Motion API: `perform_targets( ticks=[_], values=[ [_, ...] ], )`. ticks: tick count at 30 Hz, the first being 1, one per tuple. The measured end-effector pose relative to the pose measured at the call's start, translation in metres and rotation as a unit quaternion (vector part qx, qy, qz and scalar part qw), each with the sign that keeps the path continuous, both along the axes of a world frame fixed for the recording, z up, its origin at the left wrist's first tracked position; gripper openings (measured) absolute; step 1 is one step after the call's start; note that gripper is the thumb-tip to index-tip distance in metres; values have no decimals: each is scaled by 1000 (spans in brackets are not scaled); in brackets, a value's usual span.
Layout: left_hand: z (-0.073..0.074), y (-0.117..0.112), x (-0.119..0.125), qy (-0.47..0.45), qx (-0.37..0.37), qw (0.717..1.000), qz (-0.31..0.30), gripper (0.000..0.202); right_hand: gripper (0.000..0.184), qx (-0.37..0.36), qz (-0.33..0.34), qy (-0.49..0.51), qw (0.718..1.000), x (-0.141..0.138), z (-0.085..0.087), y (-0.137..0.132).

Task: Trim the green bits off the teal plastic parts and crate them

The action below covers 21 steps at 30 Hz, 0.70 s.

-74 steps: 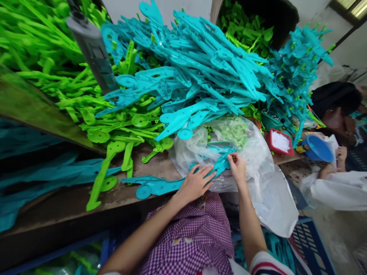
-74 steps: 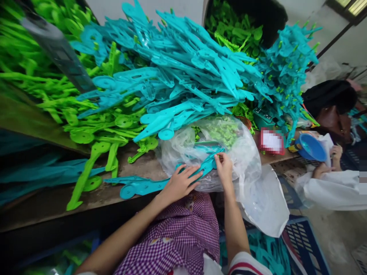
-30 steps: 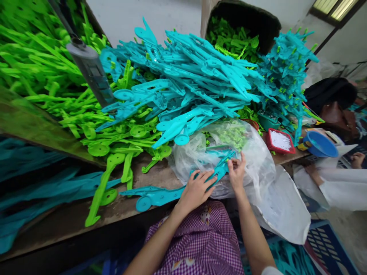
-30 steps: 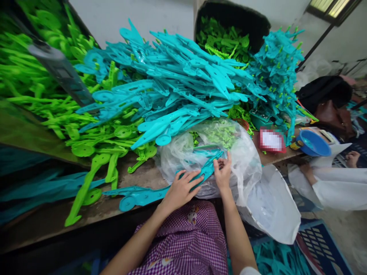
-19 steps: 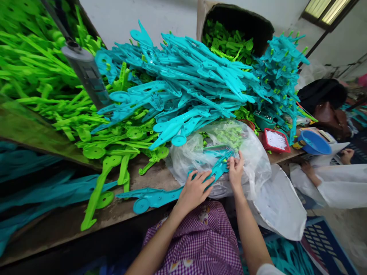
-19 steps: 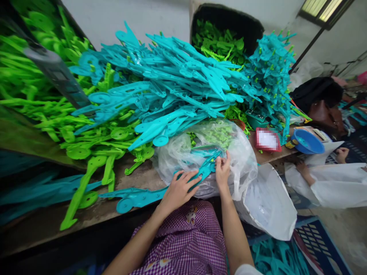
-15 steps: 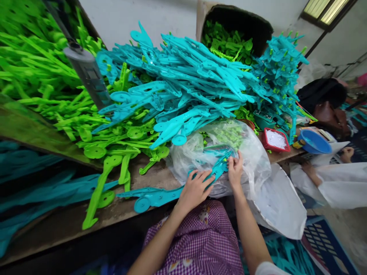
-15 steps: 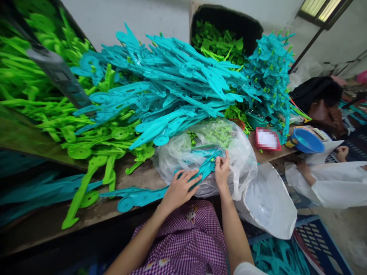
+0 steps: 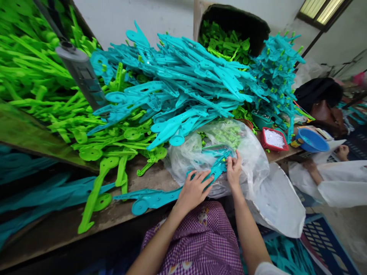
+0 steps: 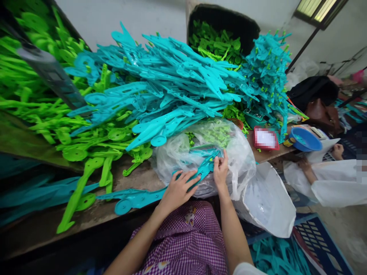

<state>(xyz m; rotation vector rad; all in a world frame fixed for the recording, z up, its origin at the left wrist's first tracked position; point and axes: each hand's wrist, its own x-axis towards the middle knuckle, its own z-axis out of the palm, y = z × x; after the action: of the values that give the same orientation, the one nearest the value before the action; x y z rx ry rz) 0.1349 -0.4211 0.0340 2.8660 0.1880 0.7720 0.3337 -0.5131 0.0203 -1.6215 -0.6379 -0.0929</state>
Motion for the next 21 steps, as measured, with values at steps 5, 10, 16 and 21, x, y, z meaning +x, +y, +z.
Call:
perform_targets(
  ticks=[5,10,16,21],
  values=[
    [-1,1,0,-13,1,1000,-5,36,75,49,36,31,998,-12,23,-14],
    [0,1,0,-6,-9,1000,-3,36,68,65,41,55,995,-17,41,-25],
    [0,1,0,13,-7,1000,1,35,44,-97,189,-49,976,-53,46,-25],
    [2,0,0,18,-12,1000,-3,35,38,-120,240,-81,960,-77,45,-27]
  ],
)
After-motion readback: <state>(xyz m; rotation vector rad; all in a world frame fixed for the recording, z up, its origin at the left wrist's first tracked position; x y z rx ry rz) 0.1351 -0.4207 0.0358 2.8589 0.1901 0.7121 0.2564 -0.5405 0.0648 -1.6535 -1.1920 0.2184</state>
